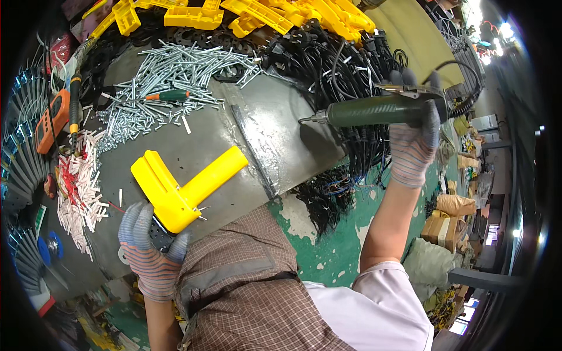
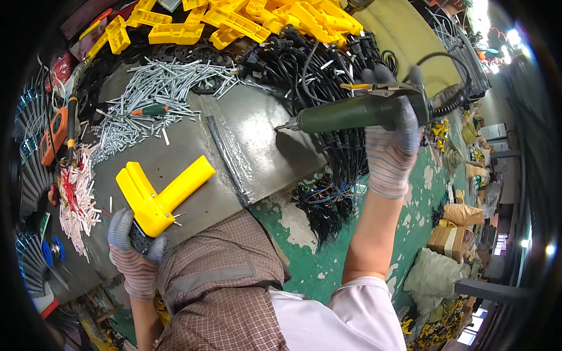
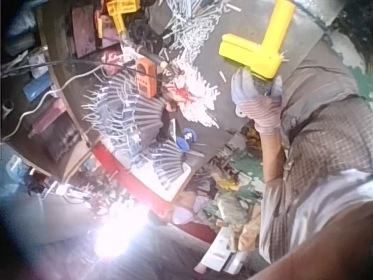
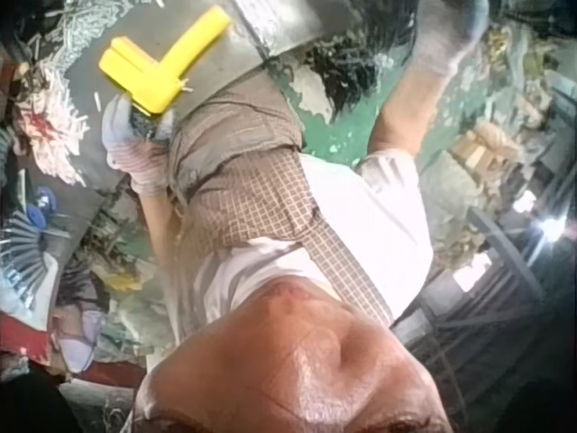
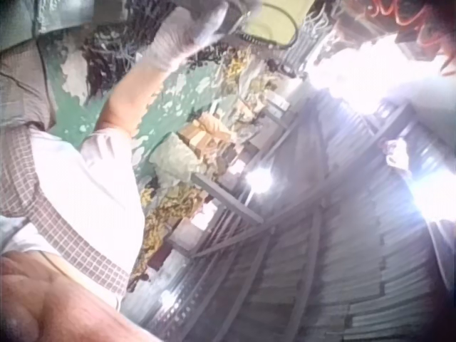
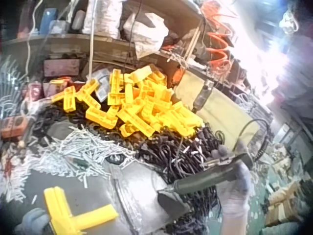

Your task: The person assembles a yellow plastic handle component by soldering its internal wires with a soldering iron and fastening it with an electric screwdriver.

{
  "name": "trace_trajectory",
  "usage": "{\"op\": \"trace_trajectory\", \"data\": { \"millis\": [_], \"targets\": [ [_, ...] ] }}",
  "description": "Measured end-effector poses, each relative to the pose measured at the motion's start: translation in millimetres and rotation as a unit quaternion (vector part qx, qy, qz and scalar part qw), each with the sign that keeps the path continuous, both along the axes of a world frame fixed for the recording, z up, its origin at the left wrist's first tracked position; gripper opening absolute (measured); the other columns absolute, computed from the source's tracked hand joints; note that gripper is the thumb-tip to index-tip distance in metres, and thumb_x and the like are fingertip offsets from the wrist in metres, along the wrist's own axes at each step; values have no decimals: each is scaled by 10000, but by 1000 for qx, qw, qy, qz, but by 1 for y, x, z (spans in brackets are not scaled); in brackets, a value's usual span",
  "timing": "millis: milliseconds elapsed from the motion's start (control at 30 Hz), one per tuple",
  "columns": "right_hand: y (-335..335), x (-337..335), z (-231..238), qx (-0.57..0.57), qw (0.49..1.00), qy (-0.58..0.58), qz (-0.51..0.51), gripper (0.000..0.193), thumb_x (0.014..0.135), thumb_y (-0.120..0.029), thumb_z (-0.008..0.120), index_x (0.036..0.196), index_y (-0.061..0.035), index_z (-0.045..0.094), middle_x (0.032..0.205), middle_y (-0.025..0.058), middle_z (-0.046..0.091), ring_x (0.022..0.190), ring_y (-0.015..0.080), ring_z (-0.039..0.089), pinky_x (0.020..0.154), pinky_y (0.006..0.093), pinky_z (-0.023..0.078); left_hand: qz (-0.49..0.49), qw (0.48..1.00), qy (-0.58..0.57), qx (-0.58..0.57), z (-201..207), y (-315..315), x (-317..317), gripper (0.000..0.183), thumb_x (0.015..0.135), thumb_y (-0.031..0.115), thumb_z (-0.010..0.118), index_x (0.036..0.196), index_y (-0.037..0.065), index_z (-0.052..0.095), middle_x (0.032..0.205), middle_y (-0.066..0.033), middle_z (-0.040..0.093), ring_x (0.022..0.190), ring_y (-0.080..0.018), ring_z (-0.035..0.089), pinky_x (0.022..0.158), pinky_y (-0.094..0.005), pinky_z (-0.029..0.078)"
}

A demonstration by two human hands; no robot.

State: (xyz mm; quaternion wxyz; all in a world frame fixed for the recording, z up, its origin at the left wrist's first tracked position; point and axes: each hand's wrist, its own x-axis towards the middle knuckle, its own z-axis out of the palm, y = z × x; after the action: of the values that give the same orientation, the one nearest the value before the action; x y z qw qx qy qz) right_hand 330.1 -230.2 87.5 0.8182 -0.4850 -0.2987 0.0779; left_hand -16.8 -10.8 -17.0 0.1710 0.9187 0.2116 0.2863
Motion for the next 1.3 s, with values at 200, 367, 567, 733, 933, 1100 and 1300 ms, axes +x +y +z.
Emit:
{"op": "trace_trajectory", "data": {
  "millis": [200,367,567,733,933,1100,1300],
  "targets": [
    [13,-10,-28,-254,930,-265,10,657,850,-186,595,1403,56,333,1084,189,604,1054,321,601,985,482,456,13,1000,-13,6,5,-1,0,686,692,302,801,1254,59,491,1136,-172,568,1039,-394,545,902,-484,434],
    [38,-12,-32,-98,972,-163,-137,423,867,-222,644,1215,-2,548,903,136,655,867,281,636,932,484,481,21,999,12,-46,9,0,-1,669,691,390,784,1224,80,525,1156,-143,565,1068,-358,542,919,-463,424],
    [51,-49,-19,148,930,306,141,471,853,-204,662,1223,47,513,936,145,622,901,306,611,1019,542,397,43,998,11,-49,6,-2,1,661,665,384,812,1198,95,546,1146,-123,565,1072,-342,539,916,-454,427],
    [72,-79,-57,241,818,483,198,451,796,-243,726,1115,23,548,773,42,487,733,206,509,844,439,443,42,998,4,-57,5,-1,2,665,651,374,831,1188,100,552,1143,-116,560,1079,-331,533,915,-447,430],
    [87,-84,-68,206,866,446,98,343,800,-295,715,936,-20,562,754,42,492,725,209,515,787,440,461,48,998,22,-45,5,-2,-2,680,638,381,837,1196,108,558,1149,-113,559,1070,-321,534,919,-440,431],
    [88,-86,-69,203,858,451,141,360,791,-300,722,944,-13,569,736,54,525,699,222,542,770,451,474,48,997,24,-56,6,-3,-2,672,641,377,834,1194,109,562,1149,-111,561,1078,-324,533,924,-440,430],
    [99,-83,-71,153,874,452,94,388,773,-276,722,994,6,571,702,41,510,640,215,535,745,432,464,20,998,23,-52,7,4,-4,697,638,323,868,1216,88,555,1187,-137,567,1078,-303,586,924,-399,485]
  ]
}}
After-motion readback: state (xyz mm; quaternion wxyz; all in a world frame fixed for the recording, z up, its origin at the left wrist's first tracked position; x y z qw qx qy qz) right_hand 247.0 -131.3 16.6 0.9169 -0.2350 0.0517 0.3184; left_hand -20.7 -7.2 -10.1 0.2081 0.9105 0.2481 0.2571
